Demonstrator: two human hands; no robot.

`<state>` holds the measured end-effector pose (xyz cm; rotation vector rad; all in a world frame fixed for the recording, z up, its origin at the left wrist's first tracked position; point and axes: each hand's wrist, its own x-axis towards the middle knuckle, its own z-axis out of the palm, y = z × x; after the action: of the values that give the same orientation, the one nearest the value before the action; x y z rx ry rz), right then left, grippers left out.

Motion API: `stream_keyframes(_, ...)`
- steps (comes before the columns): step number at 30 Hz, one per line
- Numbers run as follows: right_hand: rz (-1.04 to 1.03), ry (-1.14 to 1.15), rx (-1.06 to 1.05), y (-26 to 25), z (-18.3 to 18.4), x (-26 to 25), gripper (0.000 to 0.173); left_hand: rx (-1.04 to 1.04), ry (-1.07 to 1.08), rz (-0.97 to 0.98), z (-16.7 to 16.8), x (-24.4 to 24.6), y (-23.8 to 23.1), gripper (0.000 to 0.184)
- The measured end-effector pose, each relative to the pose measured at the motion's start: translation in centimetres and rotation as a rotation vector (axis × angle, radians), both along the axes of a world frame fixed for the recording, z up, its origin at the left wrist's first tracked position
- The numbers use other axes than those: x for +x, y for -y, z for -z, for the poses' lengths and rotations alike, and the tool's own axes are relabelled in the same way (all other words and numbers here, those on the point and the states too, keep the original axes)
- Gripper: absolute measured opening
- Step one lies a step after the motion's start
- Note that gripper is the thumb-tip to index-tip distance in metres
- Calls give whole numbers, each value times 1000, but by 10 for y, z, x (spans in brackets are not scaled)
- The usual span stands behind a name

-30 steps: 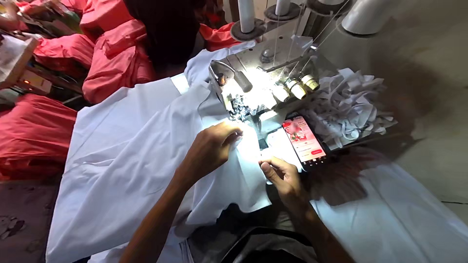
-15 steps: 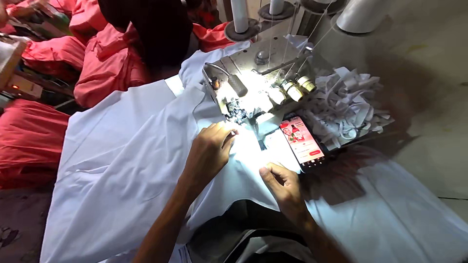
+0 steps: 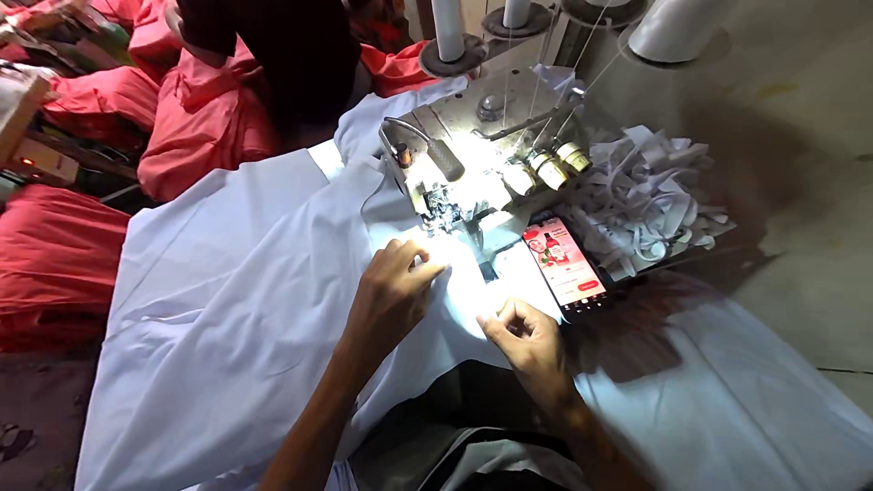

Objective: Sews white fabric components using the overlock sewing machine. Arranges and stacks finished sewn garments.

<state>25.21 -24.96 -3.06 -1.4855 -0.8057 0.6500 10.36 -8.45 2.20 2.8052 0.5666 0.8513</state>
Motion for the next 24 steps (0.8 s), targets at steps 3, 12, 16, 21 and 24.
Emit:
stream_keyframes(3, -61, -100, 61, -1, -2, 4, 27, -22, 21, 31, 5, -4, -2, 24)
stream_keyframes(12, -180, -65, -86, 6, -14, 10, 14, -132, 28, 68, 8, -23, -6, 30)
stream_keyframes(16, -181, -97, -49, -7, -18, 6, 13, -144, 52, 107, 6, -29, -24, 30)
stream_keyframes(21, -176, -83, -12, -18, -19, 7, 12, -123, 57, 170, 1, -26, -42, 29)
stream_keyframes(24, -154, -23, -47, -16, -21, 8, 12, -120, 42, 185, 1, -25, -44, 29)
